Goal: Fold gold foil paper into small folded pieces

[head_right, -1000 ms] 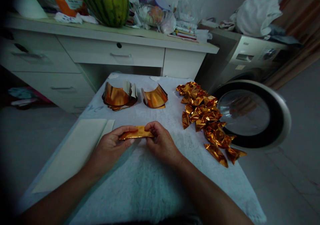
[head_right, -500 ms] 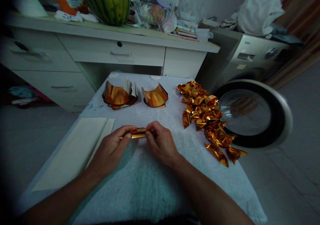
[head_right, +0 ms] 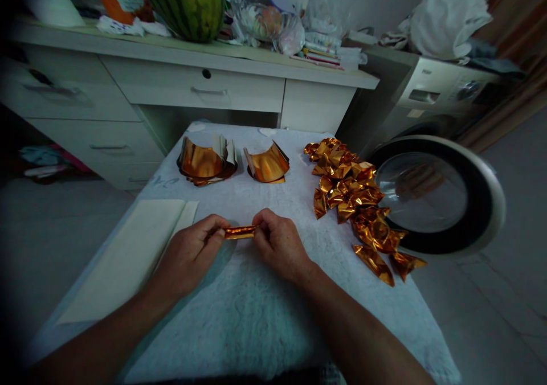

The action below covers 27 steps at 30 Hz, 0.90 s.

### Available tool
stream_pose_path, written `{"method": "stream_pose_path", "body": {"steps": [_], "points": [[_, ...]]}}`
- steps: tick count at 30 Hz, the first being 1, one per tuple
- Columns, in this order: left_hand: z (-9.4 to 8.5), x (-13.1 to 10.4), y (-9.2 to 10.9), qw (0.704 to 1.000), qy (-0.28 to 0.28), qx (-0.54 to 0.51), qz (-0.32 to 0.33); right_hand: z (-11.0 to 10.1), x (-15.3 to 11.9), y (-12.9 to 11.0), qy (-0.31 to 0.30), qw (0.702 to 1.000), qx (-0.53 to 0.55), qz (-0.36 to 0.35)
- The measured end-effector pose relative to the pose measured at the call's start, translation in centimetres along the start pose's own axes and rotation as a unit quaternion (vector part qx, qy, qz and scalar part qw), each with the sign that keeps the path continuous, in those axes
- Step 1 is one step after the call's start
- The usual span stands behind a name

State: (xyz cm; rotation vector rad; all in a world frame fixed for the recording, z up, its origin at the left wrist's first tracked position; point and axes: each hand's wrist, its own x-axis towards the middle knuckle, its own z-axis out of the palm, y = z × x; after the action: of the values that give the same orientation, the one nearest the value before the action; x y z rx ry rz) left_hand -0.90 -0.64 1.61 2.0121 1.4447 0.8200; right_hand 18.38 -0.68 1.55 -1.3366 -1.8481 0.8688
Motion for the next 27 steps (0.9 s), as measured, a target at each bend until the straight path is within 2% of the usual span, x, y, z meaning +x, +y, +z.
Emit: {"method": "stream_pose_path", "body": {"steps": [11,27], "points": [[0.13,0.24,-0.26,0.999,0.019,0.040,0.004,0.60,0.28,0.46,0.032,0.993,-0.116,0.020],[0.98,0.24,-0.81,0.998,-0.002,0.057,0.003,0.97,0.15,0.62,0.030,0.991,-0.125,0.022]]}}
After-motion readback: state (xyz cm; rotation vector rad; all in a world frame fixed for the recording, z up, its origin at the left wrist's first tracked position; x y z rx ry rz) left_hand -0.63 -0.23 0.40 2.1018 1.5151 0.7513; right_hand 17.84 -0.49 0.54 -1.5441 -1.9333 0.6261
